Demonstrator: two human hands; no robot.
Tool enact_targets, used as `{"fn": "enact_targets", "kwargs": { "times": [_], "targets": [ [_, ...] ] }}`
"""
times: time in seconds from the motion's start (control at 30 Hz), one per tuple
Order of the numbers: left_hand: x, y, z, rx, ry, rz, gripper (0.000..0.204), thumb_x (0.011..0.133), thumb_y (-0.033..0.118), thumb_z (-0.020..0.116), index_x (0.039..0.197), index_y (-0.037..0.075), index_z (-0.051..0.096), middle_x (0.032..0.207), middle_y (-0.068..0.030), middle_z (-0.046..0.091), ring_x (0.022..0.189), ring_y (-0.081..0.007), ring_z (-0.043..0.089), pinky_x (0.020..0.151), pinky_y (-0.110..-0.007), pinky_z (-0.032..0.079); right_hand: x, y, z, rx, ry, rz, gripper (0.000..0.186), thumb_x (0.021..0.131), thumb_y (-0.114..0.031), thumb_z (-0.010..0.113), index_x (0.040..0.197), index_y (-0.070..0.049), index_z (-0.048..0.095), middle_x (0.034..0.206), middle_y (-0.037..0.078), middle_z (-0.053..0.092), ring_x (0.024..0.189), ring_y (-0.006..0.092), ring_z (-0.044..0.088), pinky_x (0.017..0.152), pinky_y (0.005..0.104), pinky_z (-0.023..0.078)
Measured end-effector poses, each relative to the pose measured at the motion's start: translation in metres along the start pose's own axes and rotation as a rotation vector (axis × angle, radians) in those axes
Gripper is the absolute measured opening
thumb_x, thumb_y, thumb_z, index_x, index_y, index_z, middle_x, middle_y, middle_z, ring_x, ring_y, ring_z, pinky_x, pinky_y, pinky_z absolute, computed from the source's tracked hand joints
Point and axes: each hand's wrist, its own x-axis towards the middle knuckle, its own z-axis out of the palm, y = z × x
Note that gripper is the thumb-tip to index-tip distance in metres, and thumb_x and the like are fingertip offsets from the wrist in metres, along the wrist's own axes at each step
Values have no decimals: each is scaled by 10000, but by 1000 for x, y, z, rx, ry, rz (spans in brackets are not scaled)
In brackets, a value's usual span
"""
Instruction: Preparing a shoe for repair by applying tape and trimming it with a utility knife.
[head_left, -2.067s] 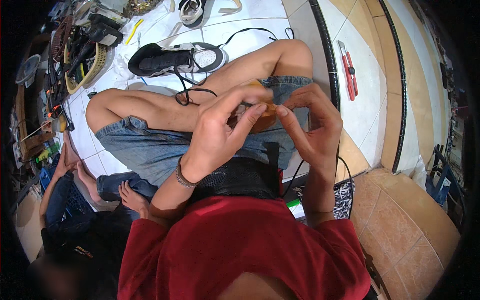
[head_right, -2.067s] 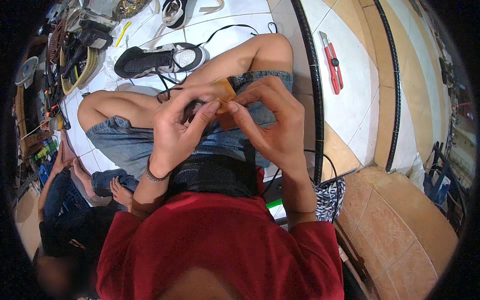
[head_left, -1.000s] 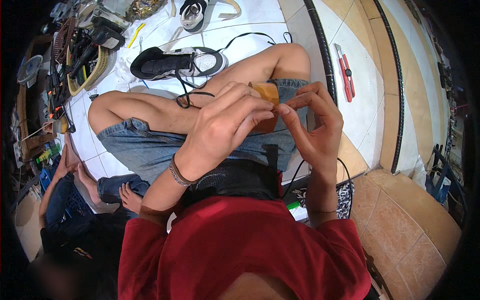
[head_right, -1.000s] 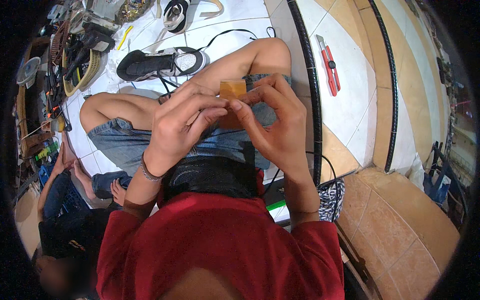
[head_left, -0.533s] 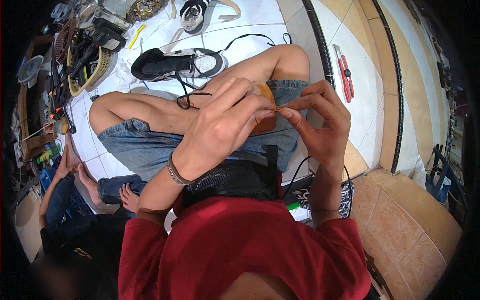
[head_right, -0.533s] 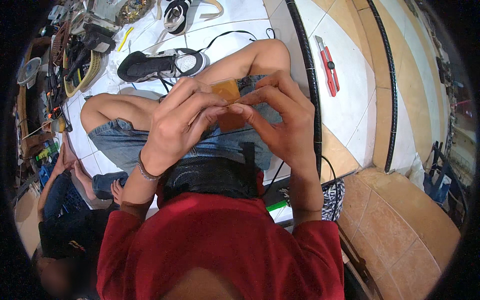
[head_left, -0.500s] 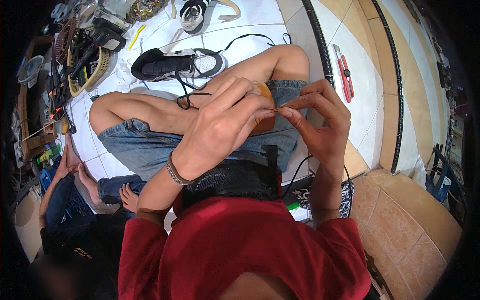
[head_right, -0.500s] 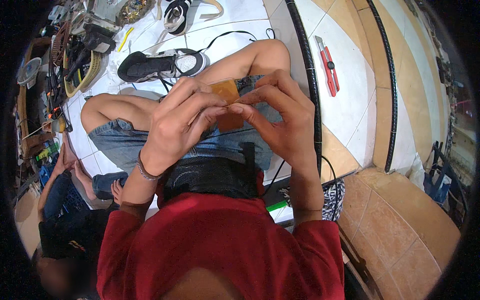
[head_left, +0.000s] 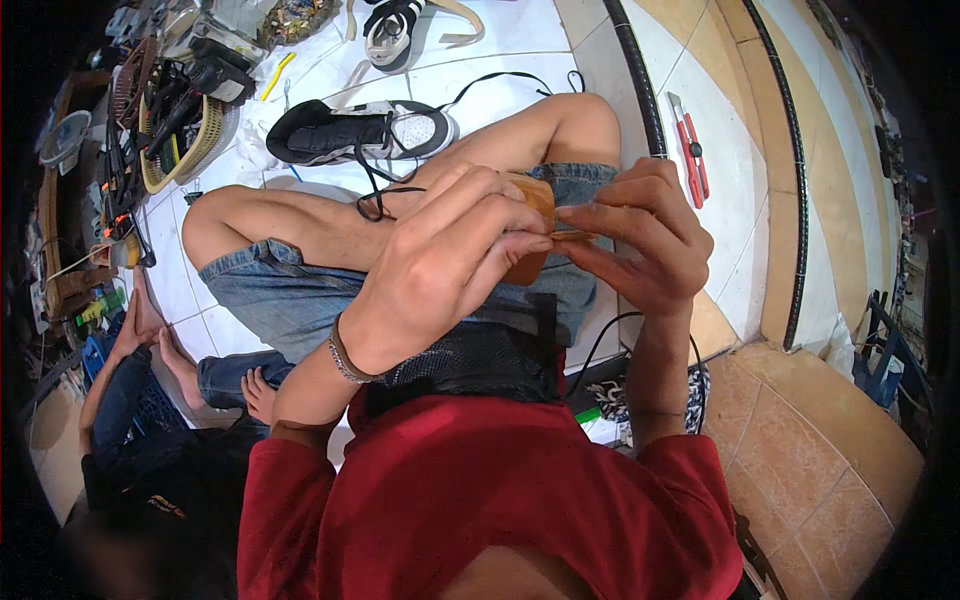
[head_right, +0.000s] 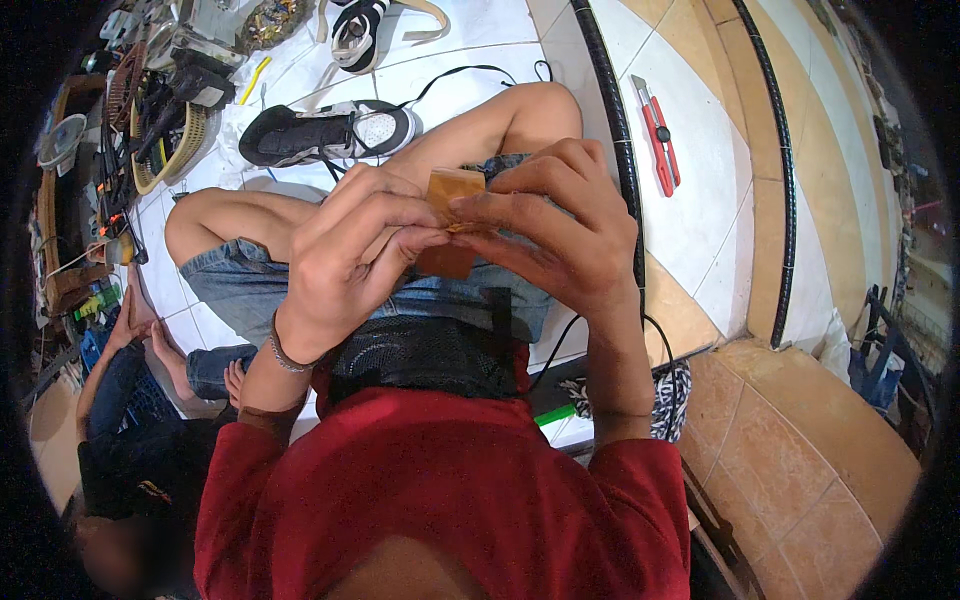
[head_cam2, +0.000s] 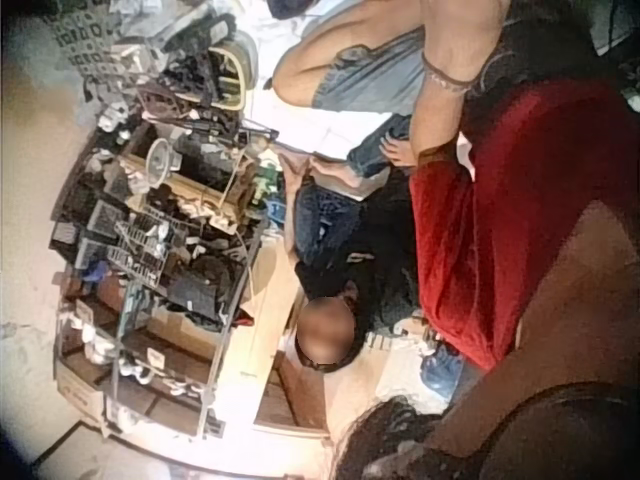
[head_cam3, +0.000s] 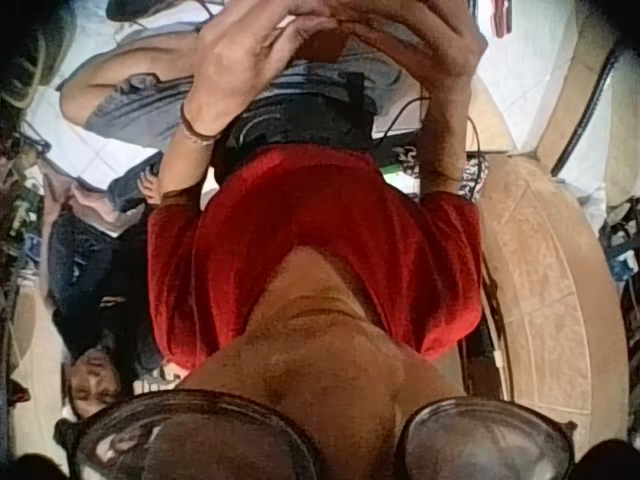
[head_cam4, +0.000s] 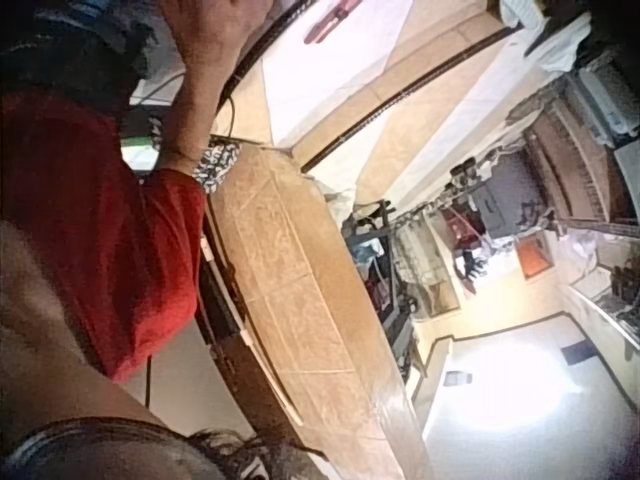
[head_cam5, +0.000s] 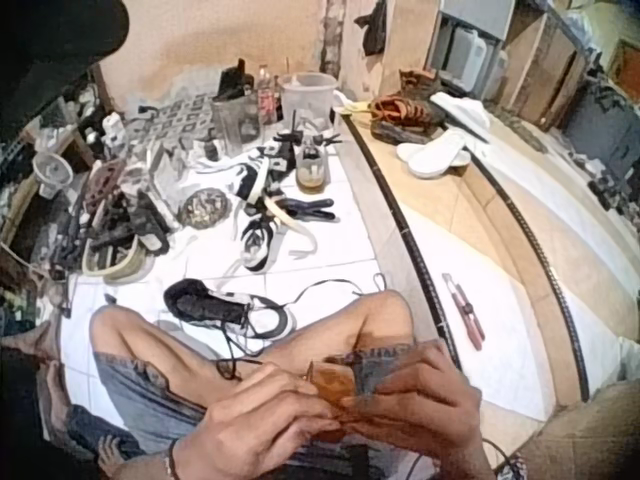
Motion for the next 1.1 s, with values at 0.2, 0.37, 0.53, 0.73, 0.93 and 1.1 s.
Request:
{"fn": "enact_targets", "kwargs": {
  "times": [0.2,0.37,0.53,0.73,0.93,1.1],
  "targets": [
    [-1,1,-1,7,4,-13,160,779,-7,702,919,17,628,862,-123,571,821,-299,589,708,-371,471,5,-1,-4,-59,-6,-93,336,539,-154,881,836,-58,756,758,24,621,723,180,569,625,336,413],
    [1,2,-5,62,24,14,233,686,-61,768,883,-11,654,813,-111,629,750,-255,607,664,-328,468,8,0,-4,-62,-1,-106,290,544,-154,881,779,-53,745,731,22,614,707,179,575,624,336,415],
    [3,2,-9,168,-10,30,249,684,-11,786,902,11,667,771,-101,591,724,-248,593,628,-322,456,9,-1,-5,-71,-4,-106,277,571,-181,880,764,-44,736,714,26,600,700,187,581,636,339,427],
    [1,-9,-11,281,-14,112,202,748,137,751,923,83,667,808,-51,577,662,-227,594,553,-352,476,12,-3,-6,-109,-16,-85,292,588,-208,879,787,-43,742,718,30,597,694,192,579,639,333,432],
    [0,-6,-11,257,-68,62,213,747,154,743,952,118,693,738,-30,585,619,-209,604,543,-319,466,9,-7,-7,-98,-8,6,265,614,-231,862,820,-120,738,765,-24,584,730,161,556,677,322,395],
    [-1,-7,-11,244,-56,77,256,714,140,741,965,119,698,720,-29,572,619,-205,606,542,-322,462,6,-8,-7,-103,-10,14,268,614,-243,861,813,-119,732,767,-21,586,733,165,559,681,325,400]
  ]
}}
